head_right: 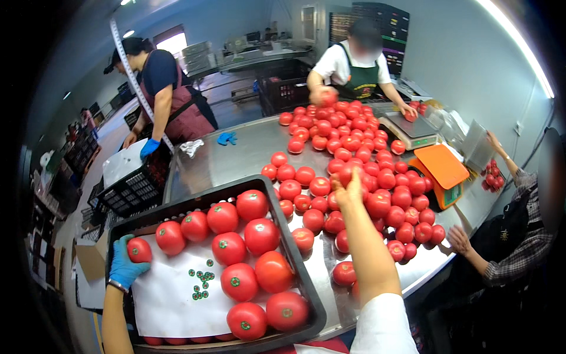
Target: The person picks red tomatoes from a tray, applies small green stickers to their surfaces, and places them back into the tray. The person wears blue gloves and works at a stainless steel table in a warehouse-like packing area.
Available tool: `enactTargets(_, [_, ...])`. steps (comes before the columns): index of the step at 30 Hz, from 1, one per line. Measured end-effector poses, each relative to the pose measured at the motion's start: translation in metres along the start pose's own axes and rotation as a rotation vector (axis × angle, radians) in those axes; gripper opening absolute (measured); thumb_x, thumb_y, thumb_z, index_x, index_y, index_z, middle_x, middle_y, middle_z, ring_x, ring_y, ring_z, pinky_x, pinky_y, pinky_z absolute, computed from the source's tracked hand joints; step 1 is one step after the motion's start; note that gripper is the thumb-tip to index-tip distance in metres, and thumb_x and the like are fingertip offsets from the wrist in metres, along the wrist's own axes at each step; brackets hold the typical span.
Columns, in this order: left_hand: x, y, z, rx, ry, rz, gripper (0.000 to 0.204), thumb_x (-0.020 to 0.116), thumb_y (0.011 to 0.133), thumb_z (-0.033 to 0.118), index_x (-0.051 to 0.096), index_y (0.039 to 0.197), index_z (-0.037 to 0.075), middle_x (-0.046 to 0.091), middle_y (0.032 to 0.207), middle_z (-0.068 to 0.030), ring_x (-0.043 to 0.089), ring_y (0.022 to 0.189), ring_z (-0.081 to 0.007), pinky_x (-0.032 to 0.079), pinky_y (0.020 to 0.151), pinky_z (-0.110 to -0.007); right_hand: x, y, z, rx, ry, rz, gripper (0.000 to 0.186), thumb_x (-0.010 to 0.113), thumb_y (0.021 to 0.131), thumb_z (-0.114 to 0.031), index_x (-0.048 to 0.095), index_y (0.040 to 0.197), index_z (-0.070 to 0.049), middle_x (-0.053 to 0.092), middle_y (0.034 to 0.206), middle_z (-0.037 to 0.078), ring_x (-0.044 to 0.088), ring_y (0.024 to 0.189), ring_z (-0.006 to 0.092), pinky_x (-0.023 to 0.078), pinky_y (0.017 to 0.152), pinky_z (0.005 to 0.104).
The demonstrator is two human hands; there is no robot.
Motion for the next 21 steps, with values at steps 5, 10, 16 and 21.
enactTargets(5, [0.013, 0.0, 0.019, 0.123, -0.065, 0.033, 0.077, 0.08, 0.055, 0.016, 0.045, 0.123, 0.007, 0.05, 0.113, -0.0157, 0.055, 0.101, -0.0292, 0.047, 0.091, -0.038, 0.07, -0.066, 0.009, 0.155, -0.202, -0.517, 0.024, 0.054, 0.093, -0.034, 0.056, 0.093, -0.01, 0.066, 0.087, 0.01, 0.067, 0.082, 0.0227, 0.054, 0.062, 0.0297])
enactTargets(10, [0.0, -0.006, 0.053, 0.228, 0.056, 0.149, 0.077, 0.08, 0.059, 0.015, 0.04, 0.125, 0.006, 0.04, 0.112, -0.0175, 0.049, 0.099, -0.0347, 0.046, 0.088, -0.041, 0.177, -0.267, 0.11, 0.151, -0.788, -1.021, 0.036, 0.063, 0.088, -0.022, 0.055, 0.116, -0.001, 0.06, 0.1, 0.011, 0.065, 0.086, 0.0195, 0.051, 0.061, 0.0279])
enactTargets(16, [-0.016, -0.024, 0.092, 0.339, -0.087, 0.257, 0.081, 0.083, 0.059, 0.018, 0.039, 0.127, 0.006, 0.042, 0.112, -0.0147, 0.049, 0.101, -0.0286, 0.045, 0.091, -0.038, 0.171, -0.355, 0.202, -0.547, -1.292, -1.538, 0.028, 0.067, 0.082, -0.019, 0.057, 0.102, -0.002, 0.055, 0.103, 0.015, 0.061, 0.087, 0.0276, 0.049, 0.077, 0.0374])
enactTargets(21, [-0.028, -0.039, 0.113, 0.428, -0.102, 0.356, 0.084, 0.084, 0.059, 0.017, 0.036, 0.127, 0.007, 0.042, 0.114, -0.0163, 0.052, 0.101, -0.032, 0.048, 0.084, -0.04, 0.163, -0.359, 0.211, -0.495, -1.171, -1.503, 0.024, 0.067, 0.084, -0.016, 0.055, 0.1, -0.002, 0.052, 0.103, 0.012, 0.062, 0.086, 0.0239, 0.05, 0.075, 0.0349])
Point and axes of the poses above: each hand's wrist, its own y-axis towards the middle knuckle, its own x-axis out of the palm, z = x × y, the point moved 3 cm from there along y, towards the middle knuckle
